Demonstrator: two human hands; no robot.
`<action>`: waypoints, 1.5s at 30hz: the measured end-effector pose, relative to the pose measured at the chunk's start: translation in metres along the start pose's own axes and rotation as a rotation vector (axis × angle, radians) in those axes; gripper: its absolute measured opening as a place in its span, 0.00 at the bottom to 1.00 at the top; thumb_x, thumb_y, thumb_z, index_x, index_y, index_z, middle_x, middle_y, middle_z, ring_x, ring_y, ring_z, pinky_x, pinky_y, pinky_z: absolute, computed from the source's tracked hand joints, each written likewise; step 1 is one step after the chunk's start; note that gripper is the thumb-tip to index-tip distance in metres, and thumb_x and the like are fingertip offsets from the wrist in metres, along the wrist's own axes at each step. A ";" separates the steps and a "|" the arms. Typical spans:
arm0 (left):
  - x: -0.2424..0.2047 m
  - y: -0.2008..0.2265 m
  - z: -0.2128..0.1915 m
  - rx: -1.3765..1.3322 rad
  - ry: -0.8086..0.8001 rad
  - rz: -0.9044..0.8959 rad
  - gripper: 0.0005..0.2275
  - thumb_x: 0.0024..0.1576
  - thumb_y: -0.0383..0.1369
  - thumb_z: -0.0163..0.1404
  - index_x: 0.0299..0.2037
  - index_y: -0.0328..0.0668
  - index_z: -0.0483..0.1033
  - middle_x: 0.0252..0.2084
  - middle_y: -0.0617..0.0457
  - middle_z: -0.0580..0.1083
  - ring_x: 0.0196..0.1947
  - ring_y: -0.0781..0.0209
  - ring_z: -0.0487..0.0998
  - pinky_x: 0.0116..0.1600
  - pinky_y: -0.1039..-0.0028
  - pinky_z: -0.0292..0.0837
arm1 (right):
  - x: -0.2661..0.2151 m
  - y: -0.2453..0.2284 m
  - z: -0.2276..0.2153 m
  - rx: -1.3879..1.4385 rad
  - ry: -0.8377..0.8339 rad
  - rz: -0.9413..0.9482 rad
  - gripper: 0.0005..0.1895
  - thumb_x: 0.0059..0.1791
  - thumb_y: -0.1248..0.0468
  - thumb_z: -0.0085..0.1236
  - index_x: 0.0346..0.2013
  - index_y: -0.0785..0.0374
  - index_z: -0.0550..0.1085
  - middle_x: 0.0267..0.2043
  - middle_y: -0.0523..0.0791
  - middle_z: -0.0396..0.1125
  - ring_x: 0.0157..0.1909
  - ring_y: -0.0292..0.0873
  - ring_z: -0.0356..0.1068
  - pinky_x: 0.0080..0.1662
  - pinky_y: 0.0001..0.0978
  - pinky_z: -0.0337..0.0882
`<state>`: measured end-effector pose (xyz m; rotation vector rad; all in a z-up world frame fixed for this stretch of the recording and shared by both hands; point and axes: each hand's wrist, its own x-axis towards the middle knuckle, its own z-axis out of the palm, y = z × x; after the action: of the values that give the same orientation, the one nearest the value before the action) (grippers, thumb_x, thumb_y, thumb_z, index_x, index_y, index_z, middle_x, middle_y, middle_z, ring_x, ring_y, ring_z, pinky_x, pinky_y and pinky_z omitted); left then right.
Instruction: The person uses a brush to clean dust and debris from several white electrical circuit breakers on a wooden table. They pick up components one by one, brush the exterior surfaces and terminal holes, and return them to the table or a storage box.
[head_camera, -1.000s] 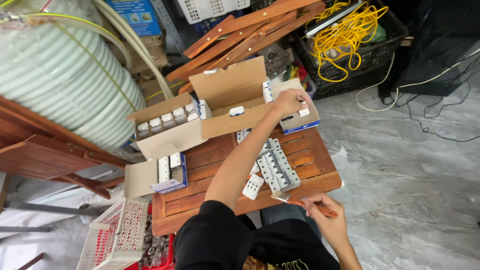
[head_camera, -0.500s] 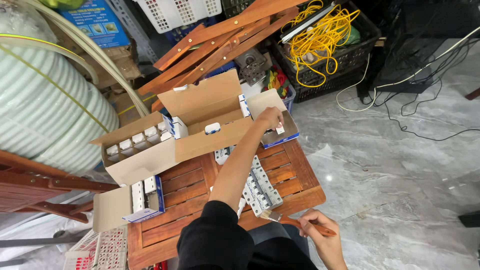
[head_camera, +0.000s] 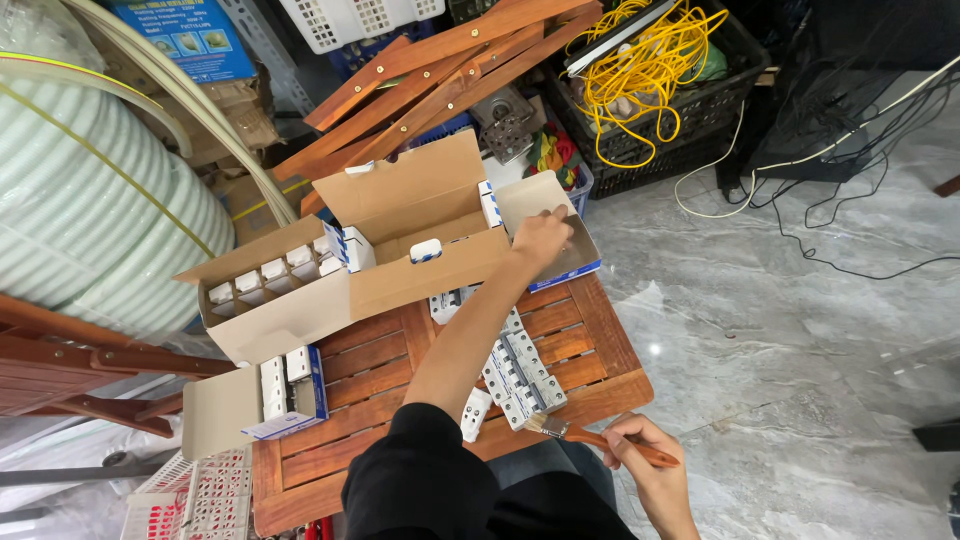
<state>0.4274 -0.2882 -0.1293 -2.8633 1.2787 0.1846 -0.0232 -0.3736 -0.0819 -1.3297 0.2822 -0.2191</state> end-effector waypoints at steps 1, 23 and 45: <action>0.002 0.000 0.003 0.000 0.001 0.000 0.08 0.69 0.38 0.58 0.50 0.51 0.89 0.63 0.45 0.70 0.54 0.41 0.80 0.51 0.48 0.84 | 0.000 0.000 0.000 -0.001 0.000 -0.001 0.07 0.54 0.72 0.63 0.32 0.71 0.82 0.23 0.51 0.74 0.26 0.45 0.73 0.35 0.36 0.73; 0.003 -0.002 0.005 0.280 0.251 0.039 0.12 0.61 0.41 0.61 0.53 0.59 0.88 0.65 0.49 0.73 0.58 0.45 0.78 0.54 0.53 0.77 | -0.006 -0.013 -0.002 -0.020 -0.013 -0.078 0.07 0.56 0.72 0.58 0.33 0.70 0.78 0.28 0.53 0.72 0.27 0.47 0.70 0.37 0.37 0.71; -0.410 0.010 0.023 -0.759 0.303 -0.525 0.26 0.59 0.35 0.68 0.69 0.47 0.78 0.68 0.46 0.74 0.71 0.36 0.69 0.71 0.47 0.69 | -0.035 -0.015 0.019 0.079 -0.025 -0.098 0.06 0.59 0.72 0.57 0.38 0.67 0.77 0.32 0.53 0.73 0.29 0.47 0.70 0.37 0.36 0.68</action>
<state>0.1467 0.0106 -0.1075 -3.8763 0.4599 0.2860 -0.0497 -0.3483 -0.0606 -1.2682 0.1854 -0.2935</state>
